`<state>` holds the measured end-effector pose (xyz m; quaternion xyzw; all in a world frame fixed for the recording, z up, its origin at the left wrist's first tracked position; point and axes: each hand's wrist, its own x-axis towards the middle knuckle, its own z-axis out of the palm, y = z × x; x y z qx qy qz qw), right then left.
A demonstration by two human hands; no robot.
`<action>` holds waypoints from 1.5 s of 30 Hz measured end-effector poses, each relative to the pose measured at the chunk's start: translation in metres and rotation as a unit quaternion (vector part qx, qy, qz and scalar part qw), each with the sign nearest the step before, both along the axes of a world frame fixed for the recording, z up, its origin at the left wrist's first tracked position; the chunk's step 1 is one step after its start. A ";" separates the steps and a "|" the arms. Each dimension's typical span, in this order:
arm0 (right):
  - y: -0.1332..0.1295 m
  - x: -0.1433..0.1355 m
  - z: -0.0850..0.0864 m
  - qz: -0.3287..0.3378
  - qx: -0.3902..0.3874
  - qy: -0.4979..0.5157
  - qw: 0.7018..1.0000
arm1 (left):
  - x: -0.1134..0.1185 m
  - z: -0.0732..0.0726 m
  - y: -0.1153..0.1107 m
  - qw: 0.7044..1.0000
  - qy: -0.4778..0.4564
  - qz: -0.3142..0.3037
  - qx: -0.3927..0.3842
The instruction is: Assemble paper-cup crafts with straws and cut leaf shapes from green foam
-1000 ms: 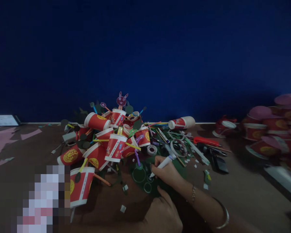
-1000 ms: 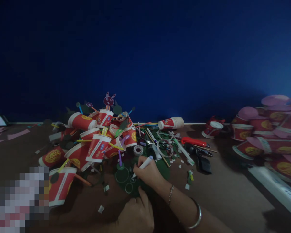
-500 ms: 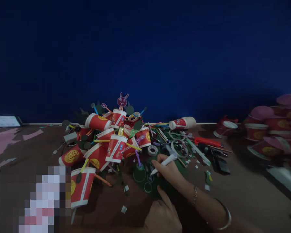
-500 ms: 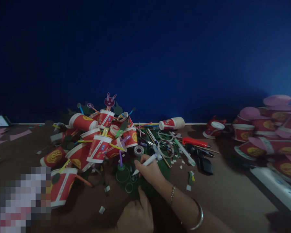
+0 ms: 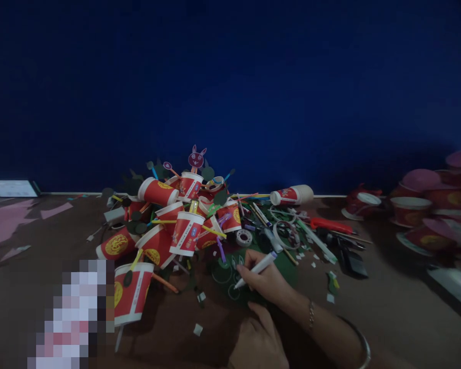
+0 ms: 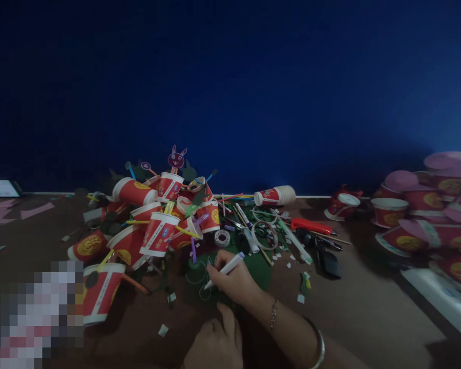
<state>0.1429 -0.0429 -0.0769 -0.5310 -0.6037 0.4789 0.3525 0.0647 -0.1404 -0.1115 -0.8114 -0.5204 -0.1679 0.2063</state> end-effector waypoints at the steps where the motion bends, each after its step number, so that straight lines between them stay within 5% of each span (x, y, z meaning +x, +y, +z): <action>1: -0.001 0.000 0.000 0.006 0.006 -0.003 1.000 | 0.002 -0.003 -0.001 1.000 -0.008 0.011 0.002; 7: -0.001 -0.001 -0.002 0.005 0.008 -0.021 1.000 | 0.005 -0.013 -0.005 0.999 -0.035 0.031 0.018; 16: -0.002 -0.003 0.001 0.029 0.011 -0.016 0.999 | 0.001 0.011 -0.001 0.999 -0.005 -0.017 0.034; 30: -0.003 -0.003 0.004 0.043 0.026 -0.062 0.997 | 0.002 0.004 -0.001 1.000 -0.017 0.004 0.007; 39: -0.002 -0.003 0.001 0.019 0.020 -0.039 0.999 | 0.001 -0.015 0.002 0.999 -0.018 -0.029 0.023; 45: 0.001 -0.002 -0.001 -0.014 -0.005 0.014 1.000 | -0.002 -0.005 0.002 0.998 0.021 -0.055 0.009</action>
